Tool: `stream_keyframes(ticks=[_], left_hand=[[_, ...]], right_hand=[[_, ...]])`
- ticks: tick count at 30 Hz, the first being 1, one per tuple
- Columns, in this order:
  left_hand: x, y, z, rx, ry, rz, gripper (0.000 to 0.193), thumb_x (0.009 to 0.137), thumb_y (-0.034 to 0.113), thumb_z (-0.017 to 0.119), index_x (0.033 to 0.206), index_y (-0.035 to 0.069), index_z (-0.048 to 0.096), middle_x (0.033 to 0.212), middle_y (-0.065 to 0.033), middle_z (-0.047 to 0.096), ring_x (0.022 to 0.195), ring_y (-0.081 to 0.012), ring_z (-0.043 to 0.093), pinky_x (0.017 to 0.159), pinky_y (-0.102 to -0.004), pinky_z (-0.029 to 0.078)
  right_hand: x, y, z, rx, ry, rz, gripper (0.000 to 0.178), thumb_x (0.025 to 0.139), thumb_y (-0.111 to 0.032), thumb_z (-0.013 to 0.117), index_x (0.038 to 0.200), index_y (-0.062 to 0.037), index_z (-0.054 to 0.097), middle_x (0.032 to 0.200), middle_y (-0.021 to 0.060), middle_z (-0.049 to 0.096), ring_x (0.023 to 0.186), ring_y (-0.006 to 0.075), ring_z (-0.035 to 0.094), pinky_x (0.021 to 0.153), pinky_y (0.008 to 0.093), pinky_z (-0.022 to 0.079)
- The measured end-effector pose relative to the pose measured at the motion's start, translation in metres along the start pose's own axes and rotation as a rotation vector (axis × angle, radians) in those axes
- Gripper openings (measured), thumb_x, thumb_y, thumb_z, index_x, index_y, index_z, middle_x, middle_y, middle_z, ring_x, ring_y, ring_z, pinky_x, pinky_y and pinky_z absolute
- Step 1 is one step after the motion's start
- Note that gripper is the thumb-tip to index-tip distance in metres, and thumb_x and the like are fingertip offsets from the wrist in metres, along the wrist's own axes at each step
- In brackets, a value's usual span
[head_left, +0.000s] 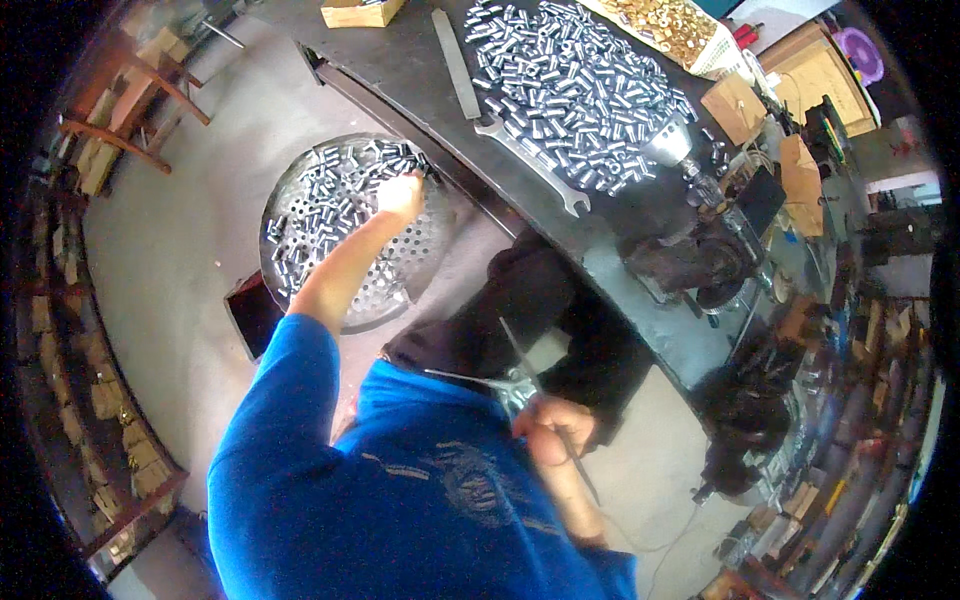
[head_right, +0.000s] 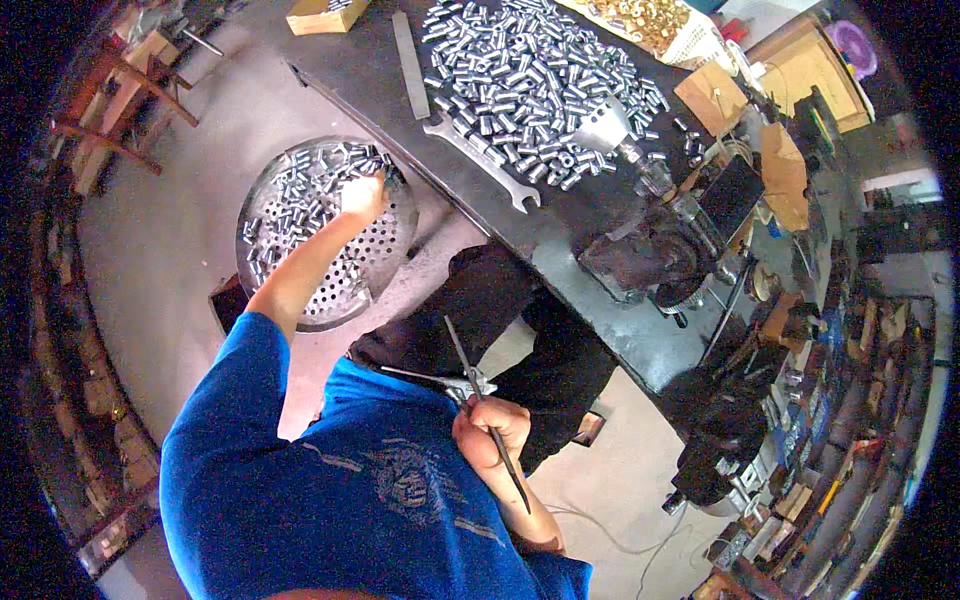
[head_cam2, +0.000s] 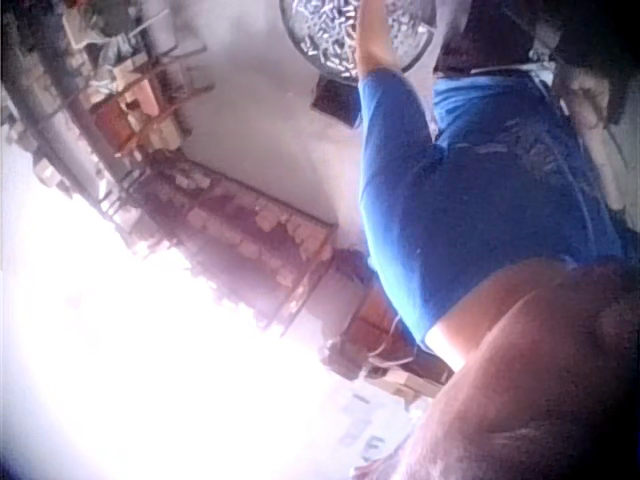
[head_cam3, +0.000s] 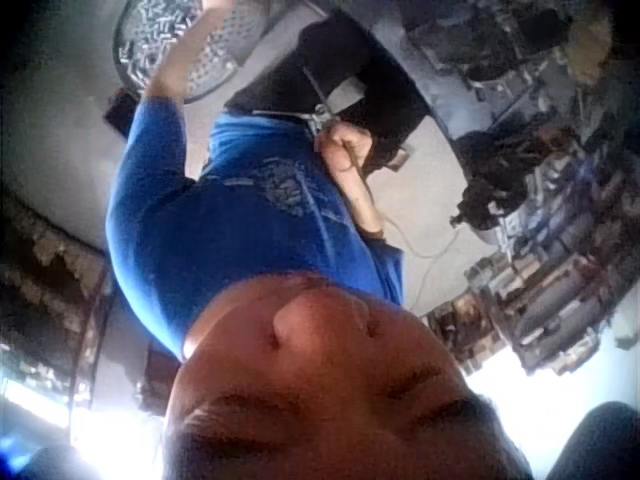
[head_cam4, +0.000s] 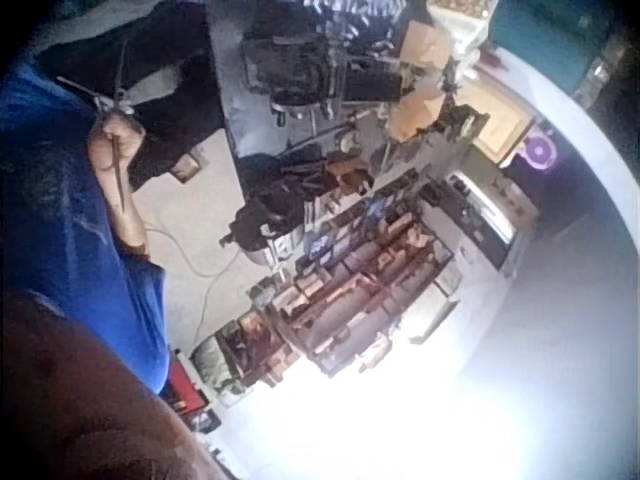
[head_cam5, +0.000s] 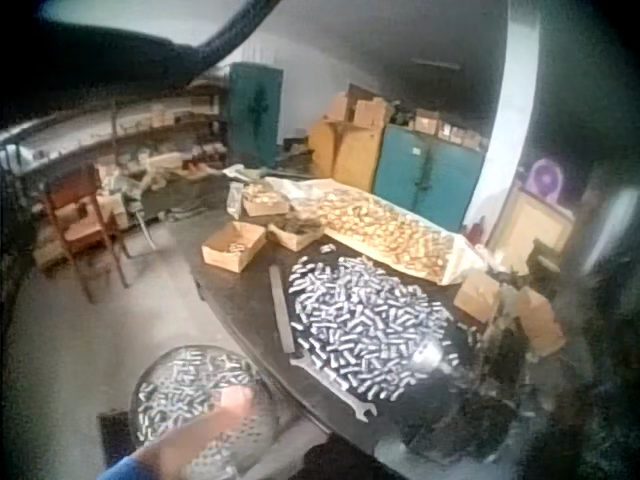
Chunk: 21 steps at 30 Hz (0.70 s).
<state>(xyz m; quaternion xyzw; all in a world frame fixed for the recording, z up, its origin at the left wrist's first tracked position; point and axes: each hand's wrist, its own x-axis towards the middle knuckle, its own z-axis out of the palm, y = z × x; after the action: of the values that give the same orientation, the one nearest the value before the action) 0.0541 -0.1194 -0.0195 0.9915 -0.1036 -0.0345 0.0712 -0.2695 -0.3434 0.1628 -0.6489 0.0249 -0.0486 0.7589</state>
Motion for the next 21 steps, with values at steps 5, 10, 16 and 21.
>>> stream_keyframes(ticks=[5,10,16,21], left_hand=[[0.003,-0.006,0.022,0.029,0.115,0.079,0.022,0.072,0.018,0.056,0.089,0.005,0.059,0.076,-0.0171,0.062,0.070,-0.0303,0.063,0.060,-0.0411,0.050],[-0.014,-0.018,-0.002,-0.680,0.010,-0.204,0.020,0.071,0.016,0.056,0.080,0.003,0.068,0.066,-0.0146,0.062,0.054,-0.0224,0.061,0.052,-0.0347,0.048],[-0.086,-0.008,-0.040,-1.776,-0.163,-0.490,0.019,0.075,0.012,0.059,0.086,-0.003,0.064,0.074,-0.0094,0.061,0.060,-0.0143,0.054,0.054,-0.0297,0.047],[-0.158,0.055,-0.091,-2.003,-0.522,-0.391,0.021,0.082,0.017,0.059,0.089,-0.003,0.061,0.072,-0.0070,0.059,0.058,-0.0138,0.051,0.056,-0.0322,0.047]], right_hand=[[0.001,0.002,-0.007,-0.097,-0.047,-0.005,0.038,0.078,-0.020,0.066,0.051,-0.0057,0.043,0.057,0.0097,0.055,0.050,0.0181,0.055,0.045,0.0264,0.043],[-0.001,-0.003,-0.001,-0.168,0.006,0.017,0.030,0.077,0.001,0.053,0.050,-0.0060,0.041,0.054,0.0089,0.053,0.047,0.0169,0.054,0.041,0.0266,0.042],[0.000,0.000,0.010,-0.029,0.098,0.038,0.027,0.061,0.010,0.053,0.050,-0.0050,0.034,0.046,0.0036,0.044,0.042,0.0117,0.047,0.041,0.0243,0.034],[0.005,0.004,-0.017,-0.215,-0.223,0.020,0.031,0.074,-0.008,0.065,0.054,-0.0073,0.043,0.058,0.0082,0.055,0.054,0.0162,0.054,0.049,0.0266,0.042]])
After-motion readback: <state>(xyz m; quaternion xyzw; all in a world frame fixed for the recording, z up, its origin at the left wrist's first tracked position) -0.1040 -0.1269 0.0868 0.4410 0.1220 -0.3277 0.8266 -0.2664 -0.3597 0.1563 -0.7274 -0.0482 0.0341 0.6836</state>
